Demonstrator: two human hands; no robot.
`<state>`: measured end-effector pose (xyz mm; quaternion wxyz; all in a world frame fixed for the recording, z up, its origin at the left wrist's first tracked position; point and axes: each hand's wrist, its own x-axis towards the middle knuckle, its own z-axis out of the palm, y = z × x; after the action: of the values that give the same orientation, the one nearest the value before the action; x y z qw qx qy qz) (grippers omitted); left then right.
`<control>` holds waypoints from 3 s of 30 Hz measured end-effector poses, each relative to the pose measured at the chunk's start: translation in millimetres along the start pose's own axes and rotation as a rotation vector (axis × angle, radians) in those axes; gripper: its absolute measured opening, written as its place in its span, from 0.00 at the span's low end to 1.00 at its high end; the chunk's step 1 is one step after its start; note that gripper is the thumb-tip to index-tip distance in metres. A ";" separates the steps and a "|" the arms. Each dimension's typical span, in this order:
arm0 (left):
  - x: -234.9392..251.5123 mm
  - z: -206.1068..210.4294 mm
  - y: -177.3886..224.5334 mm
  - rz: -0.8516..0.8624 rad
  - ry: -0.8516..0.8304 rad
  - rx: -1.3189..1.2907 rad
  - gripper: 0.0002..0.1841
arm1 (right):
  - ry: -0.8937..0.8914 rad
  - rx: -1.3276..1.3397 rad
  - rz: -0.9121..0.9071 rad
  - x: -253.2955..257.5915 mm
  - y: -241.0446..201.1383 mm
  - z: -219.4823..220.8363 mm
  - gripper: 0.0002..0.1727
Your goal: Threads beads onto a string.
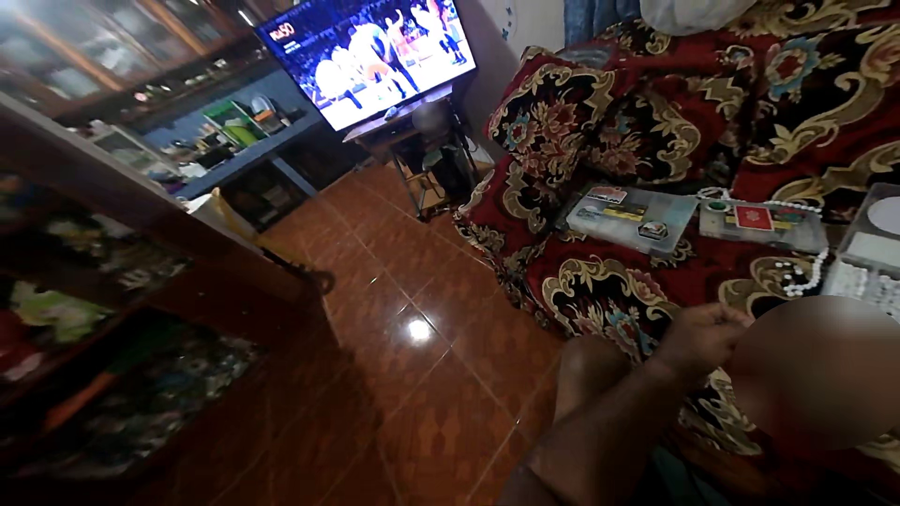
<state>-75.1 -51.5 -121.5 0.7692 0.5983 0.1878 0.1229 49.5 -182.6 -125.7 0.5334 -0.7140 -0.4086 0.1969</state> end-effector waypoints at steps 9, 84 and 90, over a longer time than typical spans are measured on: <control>2.3 2.6 -2.5 -0.055 0.030 -0.070 0.12 | -0.012 -0.129 -0.016 1.0 1.0 -0.1 0.10; -3.6 5.7 -4.6 0.055 0.121 0.232 0.12 | 0.015 -0.160 -0.151 5.1 18.9 3.0 0.12; -4.4 6.9 -2.7 0.025 0.127 0.200 0.13 | 0.025 -0.172 -0.166 4.5 15.9 5.2 0.11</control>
<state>-76.2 -60.1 -122.0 0.6906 0.6654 0.2401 0.1507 54.3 -177.4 -141.5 0.4898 -0.7231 -0.4750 0.1075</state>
